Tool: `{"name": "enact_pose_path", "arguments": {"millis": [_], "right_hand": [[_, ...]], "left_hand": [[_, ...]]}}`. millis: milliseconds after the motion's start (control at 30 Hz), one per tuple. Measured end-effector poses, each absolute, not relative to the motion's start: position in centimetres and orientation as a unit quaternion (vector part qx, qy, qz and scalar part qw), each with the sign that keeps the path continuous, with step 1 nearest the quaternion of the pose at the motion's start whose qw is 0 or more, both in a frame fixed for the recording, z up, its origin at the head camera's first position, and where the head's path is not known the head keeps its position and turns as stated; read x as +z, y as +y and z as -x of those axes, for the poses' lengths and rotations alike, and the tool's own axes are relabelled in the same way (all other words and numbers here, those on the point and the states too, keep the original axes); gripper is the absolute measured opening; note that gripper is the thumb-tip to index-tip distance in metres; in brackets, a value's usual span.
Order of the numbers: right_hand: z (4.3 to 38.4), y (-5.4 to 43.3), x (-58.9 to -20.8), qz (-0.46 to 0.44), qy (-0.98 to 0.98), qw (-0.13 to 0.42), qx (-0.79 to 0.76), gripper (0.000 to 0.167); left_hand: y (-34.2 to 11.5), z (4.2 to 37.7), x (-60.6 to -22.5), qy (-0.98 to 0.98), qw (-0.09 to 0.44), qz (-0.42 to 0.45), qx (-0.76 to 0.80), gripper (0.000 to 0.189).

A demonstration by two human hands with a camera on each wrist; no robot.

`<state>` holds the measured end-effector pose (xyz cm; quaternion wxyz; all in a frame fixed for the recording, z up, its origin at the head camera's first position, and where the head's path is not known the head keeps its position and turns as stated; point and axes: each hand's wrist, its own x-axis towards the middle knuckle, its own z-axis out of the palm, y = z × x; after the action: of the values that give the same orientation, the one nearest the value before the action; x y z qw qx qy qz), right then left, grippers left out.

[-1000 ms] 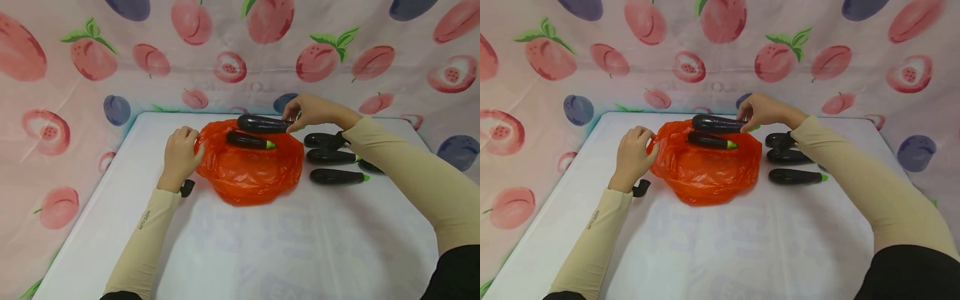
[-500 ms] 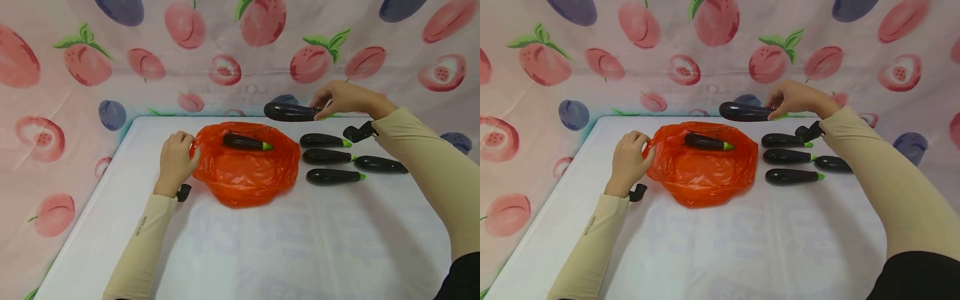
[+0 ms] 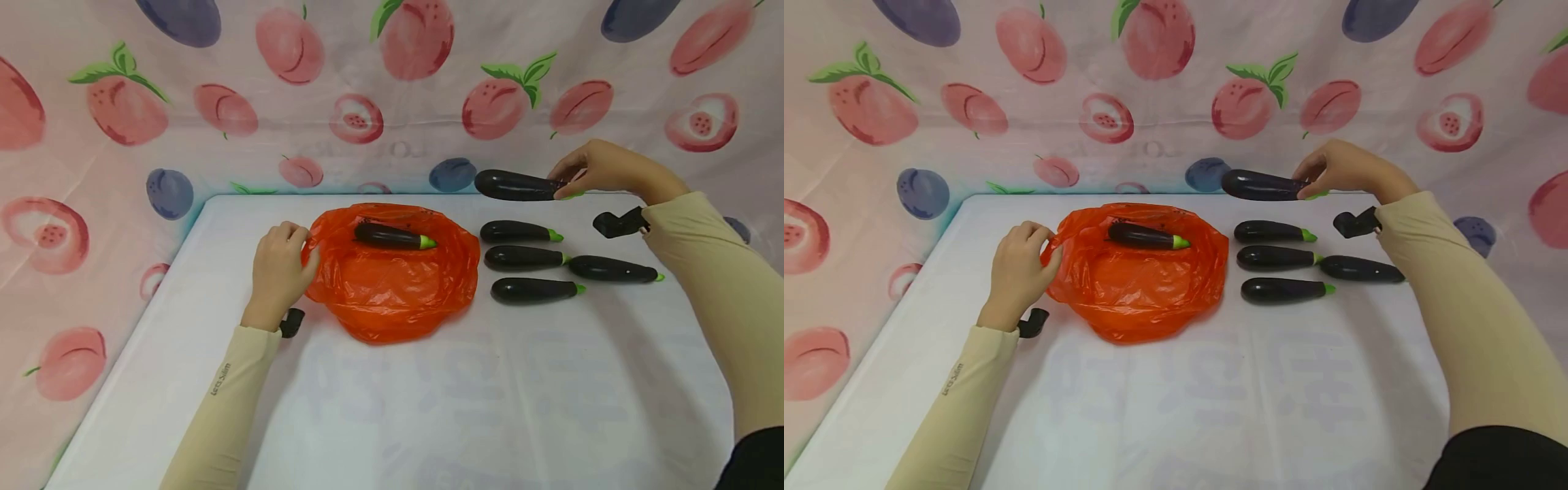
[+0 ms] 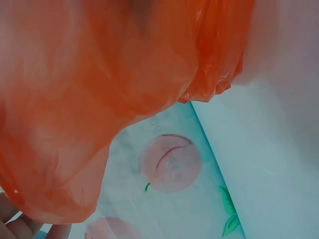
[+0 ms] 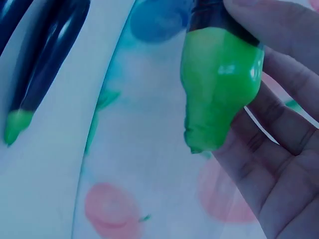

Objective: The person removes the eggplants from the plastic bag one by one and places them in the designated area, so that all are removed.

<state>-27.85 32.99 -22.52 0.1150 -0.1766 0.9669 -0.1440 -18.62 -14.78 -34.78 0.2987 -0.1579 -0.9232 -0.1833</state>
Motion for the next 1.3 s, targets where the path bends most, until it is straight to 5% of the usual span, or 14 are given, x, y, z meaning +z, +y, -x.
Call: {"name": "enact_pose_path", "arguments": {"millis": [1300], "right_hand": [[26.7, 48.5, -30.0, 0.069, 0.983, 0.139, -0.095, 0.055]], "left_hand": [[-14.6, 18.9, -35.0, -0.931, 0.282, 0.15, -0.18, 0.014]]}}
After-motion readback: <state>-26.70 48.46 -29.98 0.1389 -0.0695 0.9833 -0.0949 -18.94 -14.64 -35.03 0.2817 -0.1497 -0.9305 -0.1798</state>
